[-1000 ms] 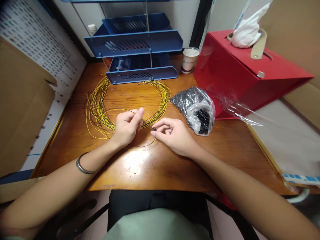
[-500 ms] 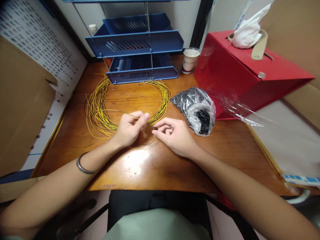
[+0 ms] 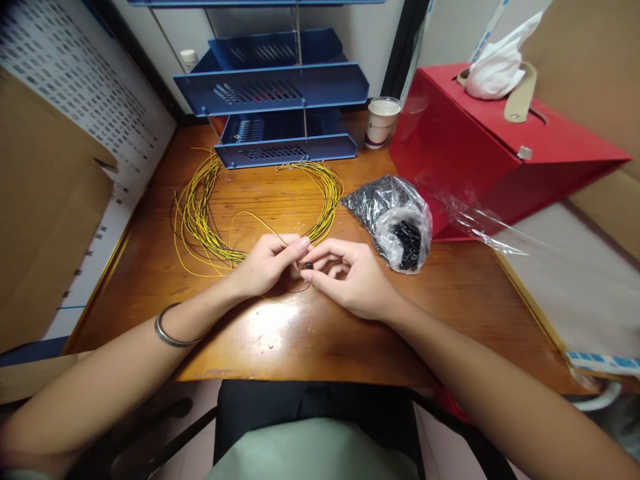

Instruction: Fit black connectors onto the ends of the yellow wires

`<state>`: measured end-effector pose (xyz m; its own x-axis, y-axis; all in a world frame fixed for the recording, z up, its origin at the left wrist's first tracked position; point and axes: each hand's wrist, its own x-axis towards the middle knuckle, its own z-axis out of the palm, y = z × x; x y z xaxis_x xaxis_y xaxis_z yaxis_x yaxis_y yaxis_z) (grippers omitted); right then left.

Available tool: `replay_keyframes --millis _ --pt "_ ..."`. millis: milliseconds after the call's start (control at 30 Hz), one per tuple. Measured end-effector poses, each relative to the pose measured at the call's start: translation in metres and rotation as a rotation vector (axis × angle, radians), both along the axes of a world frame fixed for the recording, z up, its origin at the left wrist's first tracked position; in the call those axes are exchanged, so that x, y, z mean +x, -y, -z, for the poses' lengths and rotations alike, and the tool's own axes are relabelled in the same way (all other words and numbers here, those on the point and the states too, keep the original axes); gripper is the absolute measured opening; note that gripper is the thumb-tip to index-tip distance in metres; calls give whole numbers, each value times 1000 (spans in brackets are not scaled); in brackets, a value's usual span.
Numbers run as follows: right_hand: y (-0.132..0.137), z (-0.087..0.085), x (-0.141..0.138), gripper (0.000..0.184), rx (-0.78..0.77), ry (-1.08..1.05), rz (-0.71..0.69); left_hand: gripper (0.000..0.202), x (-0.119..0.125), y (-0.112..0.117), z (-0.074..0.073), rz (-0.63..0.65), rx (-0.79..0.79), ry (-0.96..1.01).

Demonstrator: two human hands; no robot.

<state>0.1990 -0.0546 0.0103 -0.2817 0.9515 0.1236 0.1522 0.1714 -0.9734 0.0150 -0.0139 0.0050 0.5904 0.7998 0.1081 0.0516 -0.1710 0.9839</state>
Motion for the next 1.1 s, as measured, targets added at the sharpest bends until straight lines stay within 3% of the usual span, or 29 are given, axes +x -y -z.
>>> replay_keyframes --millis 200,433,633,700,767,867,933,1100 --pt "0 1 0 24 -17 -2 1 50 -1 1 0 -11 9 -26" --pt "-2 1 -2 27 -38 7 43 52 0 1 3 -81 135 -22" --pt "-1 0 -2 33 -117 -31 74 62 0 -2 3 -373 272 63" --pt "0 0 -2 31 -115 -24 60 63 -1 -3 2 -413 282 83" --pt "0 0 -2 28 -102 -18 22 61 -2 -2 1 -331 248 67" --pt "1 0 -2 21 -27 20 -21 56 -2 1 -1 -69 168 24" --pt "2 0 -1 17 29 51 -35 55 -2 3 -2 38 152 19" --pt "2 1 -1 15 54 74 -39 53 -2 2 -3 32 257 -2"
